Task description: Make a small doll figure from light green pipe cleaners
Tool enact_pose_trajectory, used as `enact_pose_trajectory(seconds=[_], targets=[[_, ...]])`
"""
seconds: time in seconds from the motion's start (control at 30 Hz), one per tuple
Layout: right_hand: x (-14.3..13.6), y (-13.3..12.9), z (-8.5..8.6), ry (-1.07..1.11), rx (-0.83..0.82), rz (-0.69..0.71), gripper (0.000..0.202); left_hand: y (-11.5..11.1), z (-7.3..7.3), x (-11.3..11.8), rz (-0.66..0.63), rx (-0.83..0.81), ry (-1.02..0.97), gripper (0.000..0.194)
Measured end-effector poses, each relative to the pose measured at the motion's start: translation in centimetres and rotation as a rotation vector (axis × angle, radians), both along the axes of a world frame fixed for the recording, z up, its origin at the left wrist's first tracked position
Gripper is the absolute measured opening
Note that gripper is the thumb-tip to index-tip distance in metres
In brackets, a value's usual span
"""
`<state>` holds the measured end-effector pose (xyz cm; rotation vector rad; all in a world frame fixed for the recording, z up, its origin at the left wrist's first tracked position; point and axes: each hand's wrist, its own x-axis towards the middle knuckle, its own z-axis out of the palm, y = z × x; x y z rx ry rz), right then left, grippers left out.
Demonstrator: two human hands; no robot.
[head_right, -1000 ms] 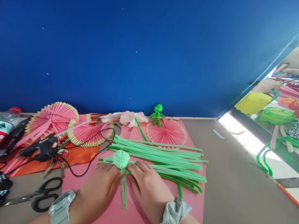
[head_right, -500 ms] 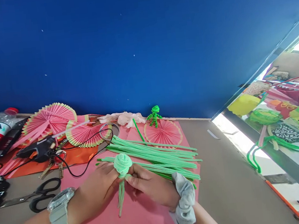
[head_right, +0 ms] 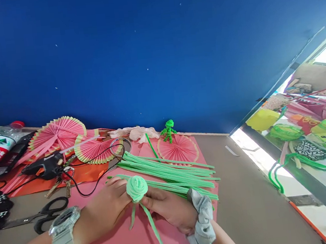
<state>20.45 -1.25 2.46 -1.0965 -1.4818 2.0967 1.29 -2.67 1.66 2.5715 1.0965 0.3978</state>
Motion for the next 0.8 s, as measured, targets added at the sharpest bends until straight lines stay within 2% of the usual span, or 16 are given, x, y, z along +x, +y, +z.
enact_pose_trajectory(seconds=[0.07,0.17,0.27,0.33,0.43,0.53,0.63,0.8], targets=[[-0.4,-0.1,0.2,-0.058,0.064,-0.009,0.027,-0.1,0.1,0.0,0.031,-0.045,-0.074,0.02],[-1.0,-0.2,0.3,-0.099,0.245,-0.032,0.027,-0.2,0.0,0.0,0.151,-0.257,-0.28,0.025],[-1.4,-0.8,0.6,-0.241,0.594,-0.063,0.019,-0.3,0.0,-0.1,0.232,-0.476,-0.459,0.034],[-1.4,-1.2,0.7,-0.385,0.832,-0.056,0.007,-0.3,0.1,-0.2,0.221,-0.557,-0.551,0.035],[-1.3,-1.4,0.3,-0.553,1.178,0.016,0.014,-0.3,0.5,-0.1,0.204,-0.642,-0.622,0.036],[-1.3,-1.2,-0.7,-0.696,1.405,0.1,0.015,-0.4,0.9,0.3,0.175,-0.69,-0.621,0.035],[-1.3,-0.8,-1.3,-0.765,1.426,0.138,0.015,-0.2,1.0,0.7,0.164,-0.686,-0.634,0.029],[-1.2,-0.8,-0.2,-0.596,1.078,0.083,0.013,-0.2,0.2,0.5,0.3,-0.613,-0.563,0.028]])
